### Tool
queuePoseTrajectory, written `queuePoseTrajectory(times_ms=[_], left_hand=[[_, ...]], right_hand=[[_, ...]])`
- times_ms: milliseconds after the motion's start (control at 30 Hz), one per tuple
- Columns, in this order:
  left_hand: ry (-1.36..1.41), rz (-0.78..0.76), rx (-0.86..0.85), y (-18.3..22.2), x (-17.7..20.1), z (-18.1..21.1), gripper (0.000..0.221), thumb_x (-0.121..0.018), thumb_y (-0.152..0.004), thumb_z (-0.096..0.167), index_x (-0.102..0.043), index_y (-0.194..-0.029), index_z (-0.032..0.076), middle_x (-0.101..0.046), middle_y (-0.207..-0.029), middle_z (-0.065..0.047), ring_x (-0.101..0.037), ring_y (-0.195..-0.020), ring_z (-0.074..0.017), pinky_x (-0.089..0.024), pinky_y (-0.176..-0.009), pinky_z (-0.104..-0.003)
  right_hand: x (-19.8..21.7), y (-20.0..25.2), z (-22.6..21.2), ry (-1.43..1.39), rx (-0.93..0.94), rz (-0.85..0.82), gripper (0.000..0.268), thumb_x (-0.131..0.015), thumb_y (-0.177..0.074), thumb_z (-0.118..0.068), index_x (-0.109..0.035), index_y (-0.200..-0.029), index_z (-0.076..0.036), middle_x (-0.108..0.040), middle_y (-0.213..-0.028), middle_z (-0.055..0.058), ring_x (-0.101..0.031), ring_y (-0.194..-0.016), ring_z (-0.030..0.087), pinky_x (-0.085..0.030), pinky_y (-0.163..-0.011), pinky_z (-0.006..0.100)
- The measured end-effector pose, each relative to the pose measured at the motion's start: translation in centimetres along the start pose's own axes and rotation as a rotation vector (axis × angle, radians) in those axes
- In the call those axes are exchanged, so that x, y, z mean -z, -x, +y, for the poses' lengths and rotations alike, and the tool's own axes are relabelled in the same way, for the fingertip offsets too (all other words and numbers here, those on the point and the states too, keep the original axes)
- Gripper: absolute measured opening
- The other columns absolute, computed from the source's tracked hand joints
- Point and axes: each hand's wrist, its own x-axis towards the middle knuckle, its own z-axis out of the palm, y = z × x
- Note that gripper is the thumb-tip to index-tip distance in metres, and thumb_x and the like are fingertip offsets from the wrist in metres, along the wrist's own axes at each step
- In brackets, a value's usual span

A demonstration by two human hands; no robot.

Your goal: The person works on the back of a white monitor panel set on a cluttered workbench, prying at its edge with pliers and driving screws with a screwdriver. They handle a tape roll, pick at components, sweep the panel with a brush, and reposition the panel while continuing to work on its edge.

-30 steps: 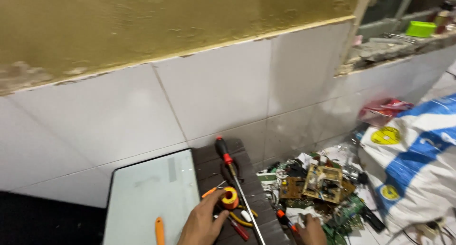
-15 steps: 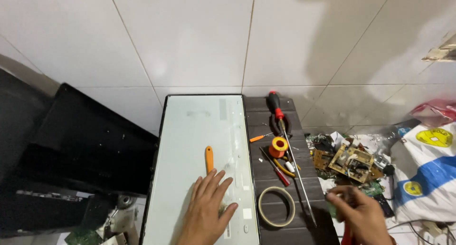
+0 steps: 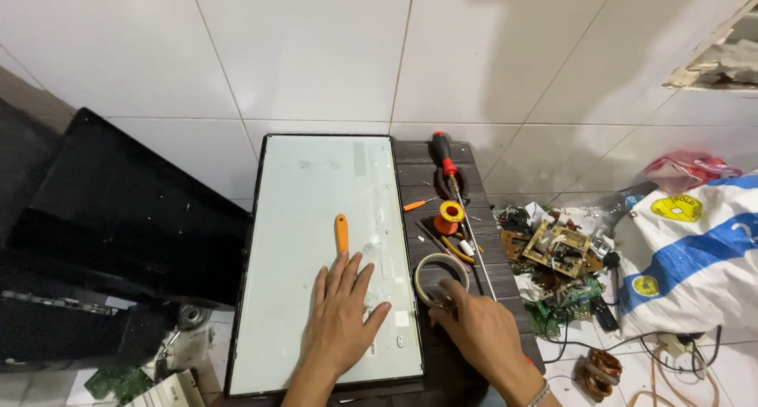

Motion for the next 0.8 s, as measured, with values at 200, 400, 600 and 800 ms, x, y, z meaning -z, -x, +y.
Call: queuePoseTrajectory(times_ms=[200,400,600,800], left_hand=[[0.017,0.004,0.008,0.2,-0.2,-0.1,0.067,-0.048,-0.101,0.052,-0.042,-0.152,0.008,-0.031,-0.165,-0.013,-0.01,-0.158,-0.0277,-0.004,-0.124,-0.053],[0.049,0.021,0.002,0.3,-0.4,-0.2,0.066,-0.047,-0.102,0.052,-0.044,-0.151,0.007,-0.032,-0.165,-0.013,-0.01,-0.158,-0.0266,-0.004,-0.124,-0.053],[0.046,0.003,0.026,0.2,-0.5,-0.3,0.066,-0.049,-0.101,0.051,-0.044,-0.15,0.009,-0.031,-0.165,-0.012,-0.009,-0.158,-0.0259,-0.004,-0.125,-0.053],[0.07,0.007,0.025,0.3,-0.1,-0.1,0.066,-0.049,-0.101,0.051,-0.044,-0.15,0.007,-0.033,-0.164,-0.013,-0.011,-0.158,-0.0263,-0.003,-0.125,-0.053]], right_hand=[[3.5,4.4,-0.6,-0.462,-0.017,-0.146,0.023,-0.067,-0.091,-0.048,-0.072,-0.095,-0.026,-0.08,-0.075,-0.006,-0.063,-0.065,0.013,-0.043,-0.064,0.027],[2.1,5.2,1.6,-0.451,0.092,-0.273,0.032,-0.033,-0.101,-0.045,-0.056,-0.117,-0.031,-0.078,-0.087,-0.006,-0.07,-0.081,0.016,-0.048,-0.079,0.03],[-0.3,5.1,2.0,-0.278,0.244,-0.276,0.022,-0.048,-0.103,-0.036,-0.059,-0.12,-0.028,-0.073,-0.117,-0.004,-0.074,-0.092,0.023,-0.053,-0.074,0.038],[-5.2,4.7,3.7,-0.036,0.305,-0.039,0.026,-0.044,-0.105,-0.041,-0.05,-0.124,-0.024,-0.074,-0.106,0.005,-0.071,-0.096,0.029,-0.057,-0.086,0.043]])
